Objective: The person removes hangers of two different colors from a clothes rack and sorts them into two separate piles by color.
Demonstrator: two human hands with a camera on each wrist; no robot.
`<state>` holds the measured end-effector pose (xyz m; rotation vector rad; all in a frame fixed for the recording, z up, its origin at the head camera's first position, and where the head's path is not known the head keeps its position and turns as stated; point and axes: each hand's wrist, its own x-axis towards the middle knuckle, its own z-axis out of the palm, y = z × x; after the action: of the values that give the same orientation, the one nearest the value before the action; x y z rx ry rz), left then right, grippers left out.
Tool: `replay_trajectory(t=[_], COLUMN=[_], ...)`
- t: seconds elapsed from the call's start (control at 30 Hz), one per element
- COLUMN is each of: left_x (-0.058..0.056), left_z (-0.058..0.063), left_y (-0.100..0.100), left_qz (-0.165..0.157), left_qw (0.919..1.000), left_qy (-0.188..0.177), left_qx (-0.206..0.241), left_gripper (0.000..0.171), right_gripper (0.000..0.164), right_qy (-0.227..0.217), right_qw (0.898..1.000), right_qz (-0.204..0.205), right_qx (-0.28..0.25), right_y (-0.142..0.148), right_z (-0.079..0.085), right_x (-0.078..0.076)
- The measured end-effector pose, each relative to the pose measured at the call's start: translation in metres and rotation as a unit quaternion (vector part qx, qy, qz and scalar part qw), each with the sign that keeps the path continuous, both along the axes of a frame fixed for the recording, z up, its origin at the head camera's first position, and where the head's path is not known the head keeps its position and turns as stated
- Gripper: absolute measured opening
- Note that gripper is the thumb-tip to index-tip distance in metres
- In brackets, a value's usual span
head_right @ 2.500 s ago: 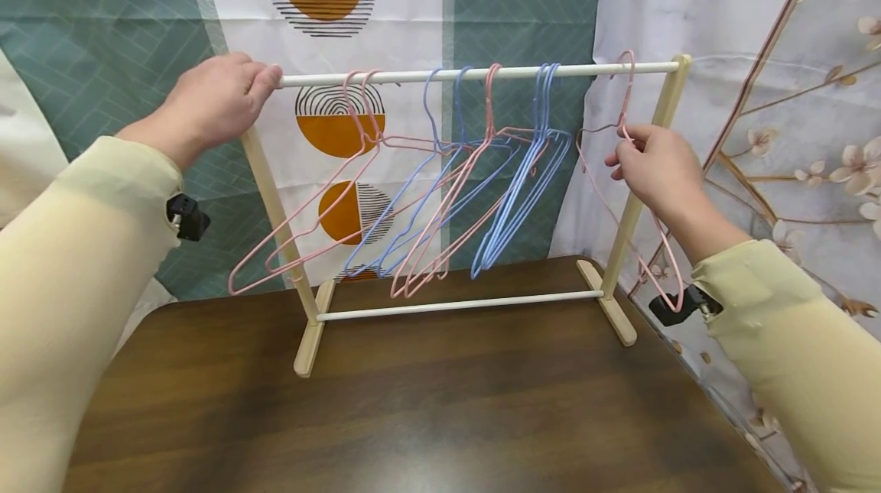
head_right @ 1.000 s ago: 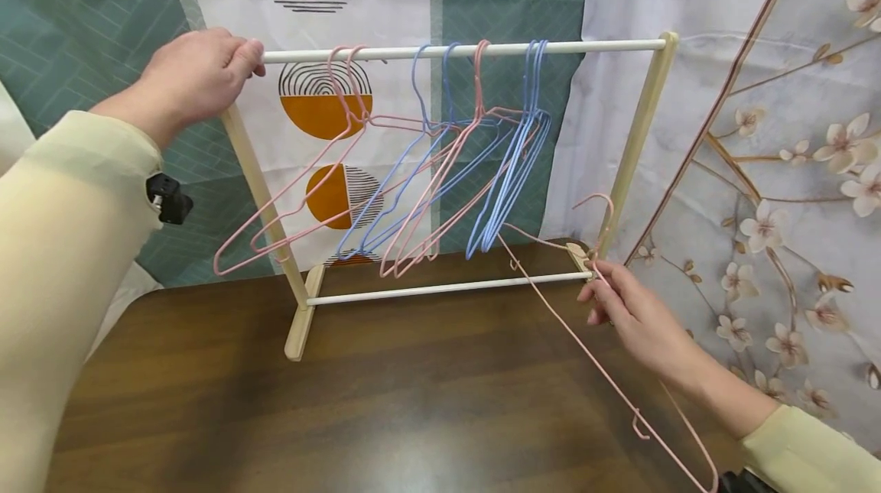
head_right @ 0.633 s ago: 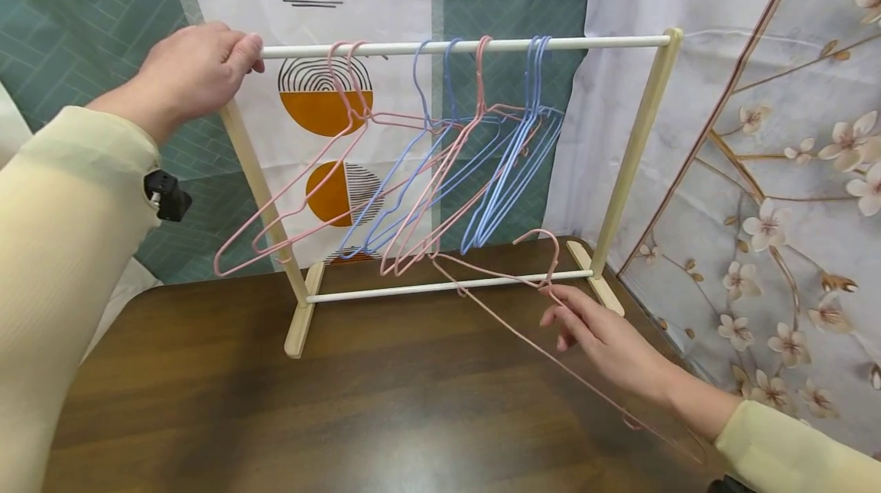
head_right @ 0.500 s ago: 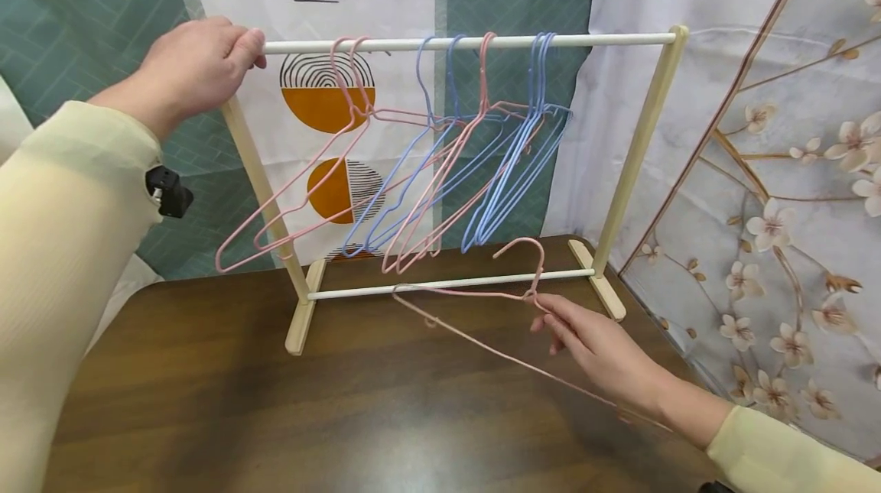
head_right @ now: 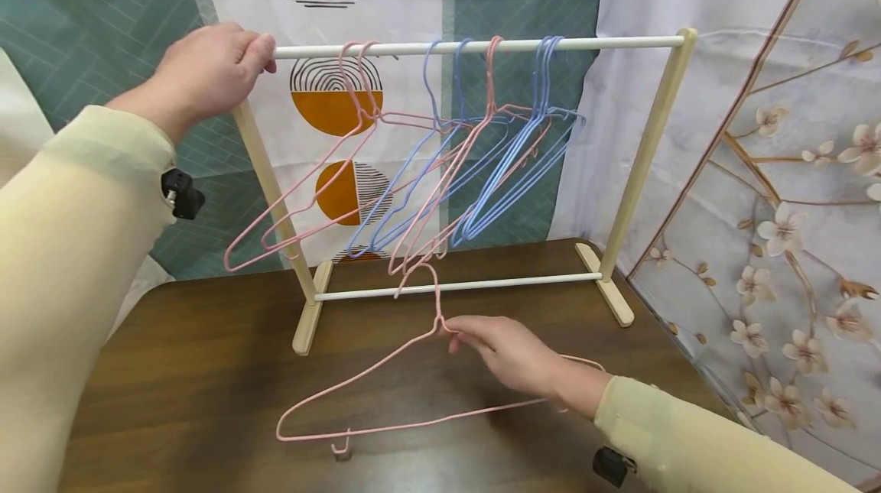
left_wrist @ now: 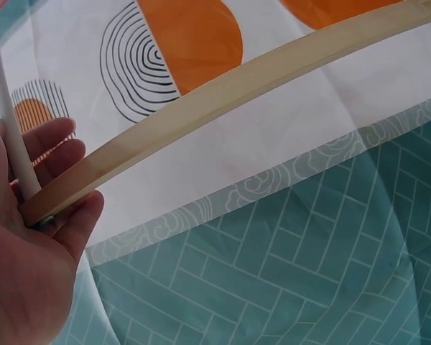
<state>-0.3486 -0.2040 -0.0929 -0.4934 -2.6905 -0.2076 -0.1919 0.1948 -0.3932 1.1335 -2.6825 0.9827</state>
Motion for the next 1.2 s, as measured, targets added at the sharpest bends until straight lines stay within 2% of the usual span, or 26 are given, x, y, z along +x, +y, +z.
replay_trajectory(t=[0.17,0.23,0.4,0.6,0.73,0.87,1.03,1.2], left_x=[-0.001,0.0,0.006,0.009,0.011,0.011,0.011,0.01], left_z=[0.0,0.001,0.003,0.007,0.008,0.008,0.006,0.006], left_y=[0.0,0.002,0.005,0.007,0.003,0.002,0.003,0.006], left_qz=[0.005,0.008,0.021,0.034,0.039,0.038,0.04,0.039], left_qw=[1.0,0.9999,0.9996,0.9959,0.9965,0.9971,0.9976,0.9978], left_qy=[0.002,0.003,0.009,0.029,0.014,0.003,-0.003,-0.009], left_qx=[-0.005,-0.006,-0.018,-0.078,-0.073,-0.066,-0.056,-0.052], left_gripper=[0.067,0.068,0.069,0.068,0.063,0.06,0.063,0.067], right_gripper=[0.031,0.03,0.022,0.017,0.008,0.004,0.01,0.013], right_qy=[-0.051,-0.053,-0.003,0.056,0.125,0.189,0.213,0.201], right_qw=[0.998,0.998,0.996,0.988,0.979,0.965,0.951,0.952], right_qz=[0.015,0.014,0.005,-0.01,-0.009,-0.017,-0.035,-0.04], right_qx=[0.021,0.032,0.084,0.142,0.159,0.182,0.22,0.226], right_y=[-0.041,-0.057,-0.09,-0.121,-0.136,-0.147,-0.157,-0.159], right_z=[-0.019,-0.024,-0.033,-0.038,-0.042,-0.05,-0.056,-0.057], right_x=[-0.017,-0.022,-0.028,-0.026,-0.026,-0.028,-0.031,-0.036])
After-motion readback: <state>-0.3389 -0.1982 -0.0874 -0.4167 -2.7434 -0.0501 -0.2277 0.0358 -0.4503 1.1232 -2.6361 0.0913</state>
